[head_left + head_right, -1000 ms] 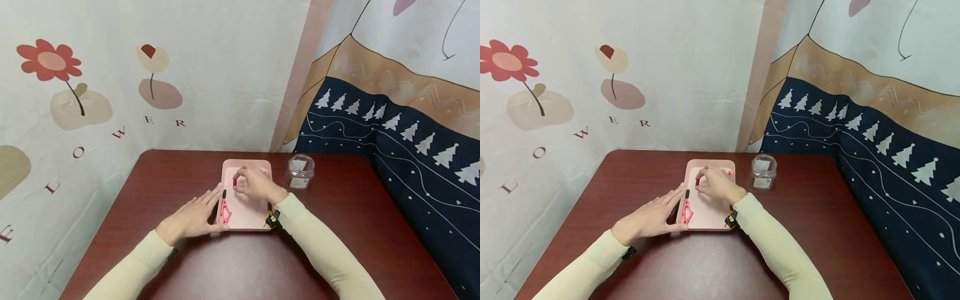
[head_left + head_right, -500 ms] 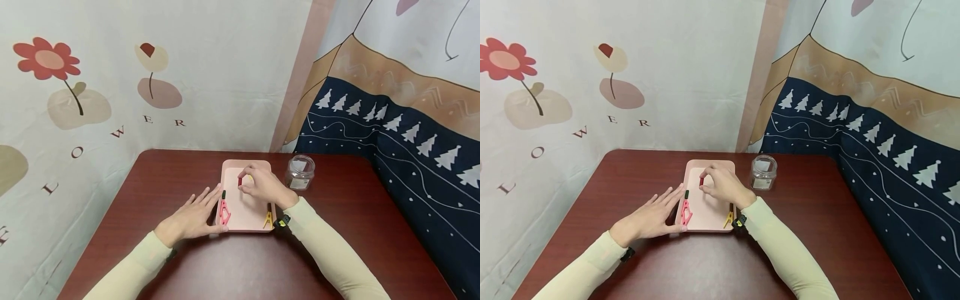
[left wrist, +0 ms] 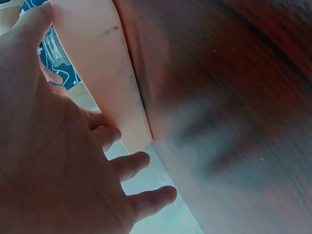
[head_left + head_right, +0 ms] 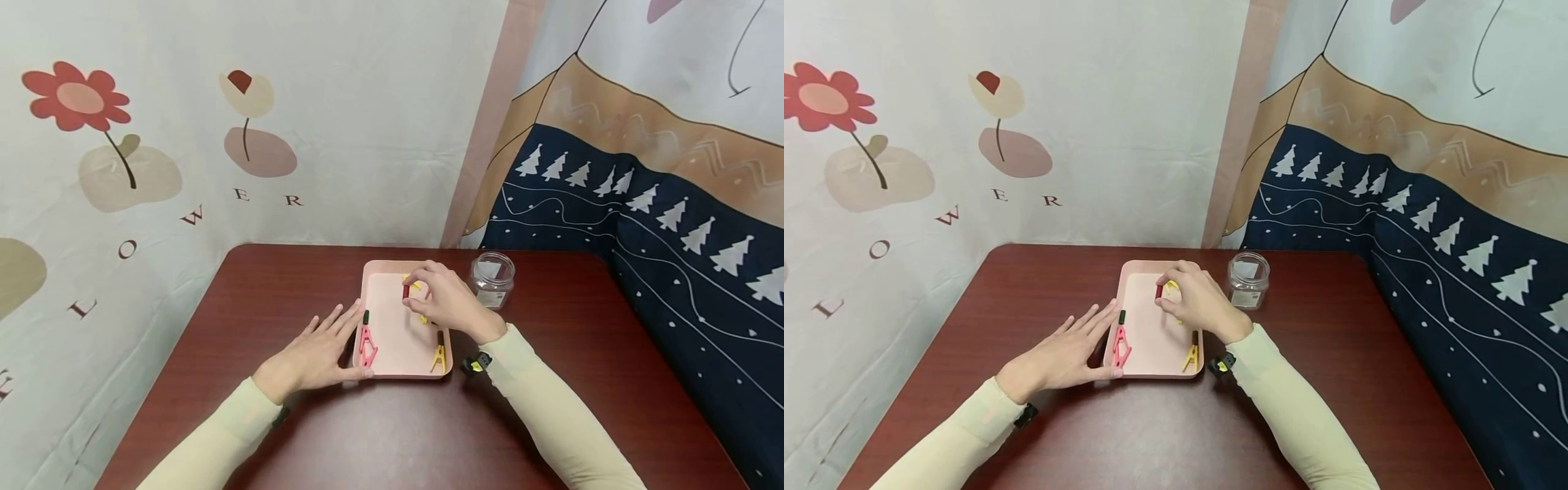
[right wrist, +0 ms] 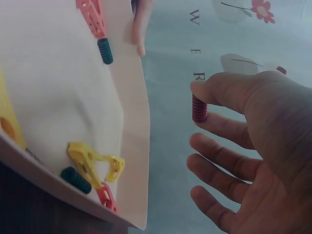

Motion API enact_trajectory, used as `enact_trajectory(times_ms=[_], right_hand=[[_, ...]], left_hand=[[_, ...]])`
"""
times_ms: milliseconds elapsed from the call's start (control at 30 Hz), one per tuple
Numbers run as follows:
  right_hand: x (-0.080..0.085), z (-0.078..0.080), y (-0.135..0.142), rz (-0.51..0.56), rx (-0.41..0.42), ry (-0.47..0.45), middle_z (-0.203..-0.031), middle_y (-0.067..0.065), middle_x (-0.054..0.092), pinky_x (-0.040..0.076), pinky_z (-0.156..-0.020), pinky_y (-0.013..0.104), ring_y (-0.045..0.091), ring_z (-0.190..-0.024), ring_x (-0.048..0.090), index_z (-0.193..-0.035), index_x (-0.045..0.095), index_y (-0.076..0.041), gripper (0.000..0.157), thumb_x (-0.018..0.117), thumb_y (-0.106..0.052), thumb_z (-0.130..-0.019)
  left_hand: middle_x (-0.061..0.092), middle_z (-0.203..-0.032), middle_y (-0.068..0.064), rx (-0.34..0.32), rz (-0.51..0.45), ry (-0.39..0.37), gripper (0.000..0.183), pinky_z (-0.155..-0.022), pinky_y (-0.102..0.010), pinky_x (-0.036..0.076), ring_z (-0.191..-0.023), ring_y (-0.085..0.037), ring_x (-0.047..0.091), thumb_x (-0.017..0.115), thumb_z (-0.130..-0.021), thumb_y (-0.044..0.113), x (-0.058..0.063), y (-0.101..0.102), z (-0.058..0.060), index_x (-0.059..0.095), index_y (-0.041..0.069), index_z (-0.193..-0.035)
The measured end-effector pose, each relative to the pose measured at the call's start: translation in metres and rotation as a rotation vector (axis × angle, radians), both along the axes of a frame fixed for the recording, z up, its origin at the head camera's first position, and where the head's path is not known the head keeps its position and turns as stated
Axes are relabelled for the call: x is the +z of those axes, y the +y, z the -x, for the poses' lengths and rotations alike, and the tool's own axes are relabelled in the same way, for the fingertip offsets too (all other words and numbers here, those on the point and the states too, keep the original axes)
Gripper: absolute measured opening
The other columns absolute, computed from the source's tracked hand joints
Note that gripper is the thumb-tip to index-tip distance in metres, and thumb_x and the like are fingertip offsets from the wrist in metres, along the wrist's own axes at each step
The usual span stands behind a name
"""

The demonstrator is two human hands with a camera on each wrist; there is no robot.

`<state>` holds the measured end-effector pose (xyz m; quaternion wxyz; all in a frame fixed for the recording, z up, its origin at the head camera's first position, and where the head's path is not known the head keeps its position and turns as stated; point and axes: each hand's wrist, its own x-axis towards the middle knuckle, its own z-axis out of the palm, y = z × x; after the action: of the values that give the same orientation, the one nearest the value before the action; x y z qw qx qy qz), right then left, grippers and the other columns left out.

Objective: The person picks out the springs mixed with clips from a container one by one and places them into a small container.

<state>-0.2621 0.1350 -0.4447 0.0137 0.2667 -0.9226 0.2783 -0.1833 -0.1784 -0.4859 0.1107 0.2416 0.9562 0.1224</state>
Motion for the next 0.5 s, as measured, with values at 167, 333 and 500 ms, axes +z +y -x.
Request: enact_trajectory(times_ms=[167, 333, 500], right_hand=[[0.001, 0.000, 0.007, 0.008, -0.008, 0.020, -0.139, 0.010, 0.075, 0.066, -0.107, 0.055, 0.039, -0.124, 0.071, -0.131, 0.084, -0.016, 0.034, 0.094, -0.029, -0.101], [0.005, 0.000, 0.016, 0.016, -0.025, 0.044, -0.137, 0.010, 0.076, 0.066, -0.111, 0.057, 0.037, -0.125, 0.070, -0.132, 0.084, -0.015, 0.035, 0.094, -0.027, -0.101], [0.009, 0.000, 0.029, 0.025, -0.048, 0.061, -0.137, 0.014, 0.076, 0.066, -0.113, 0.058, 0.036, -0.127, 0.070, -0.134, 0.084, -0.012, 0.037, 0.093, -0.027, -0.101]], left_hand=[[0.010, -0.200, -0.002, 0.003, -0.006, 0.000, 0.127, -0.141, -0.080, 0.027, -0.184, -0.044, 0.020, 0.067, -0.099, 0.089, -0.001, -0.002, 0.000, 0.015, 0.016, -0.190], [0.010, -0.200, -0.002, 0.001, -0.005, -0.001, 0.127, -0.141, -0.080, 0.025, -0.184, -0.044, 0.019, 0.068, -0.100, 0.088, -0.002, -0.002, 0.000, 0.014, 0.017, -0.190], [0.010, -0.200, -0.001, 0.001, -0.017, -0.008, 0.126, -0.142, -0.080, 0.023, -0.184, -0.043, 0.019, 0.070, -0.100, 0.087, -0.001, -0.002, 0.001, 0.015, 0.018, -0.190]])
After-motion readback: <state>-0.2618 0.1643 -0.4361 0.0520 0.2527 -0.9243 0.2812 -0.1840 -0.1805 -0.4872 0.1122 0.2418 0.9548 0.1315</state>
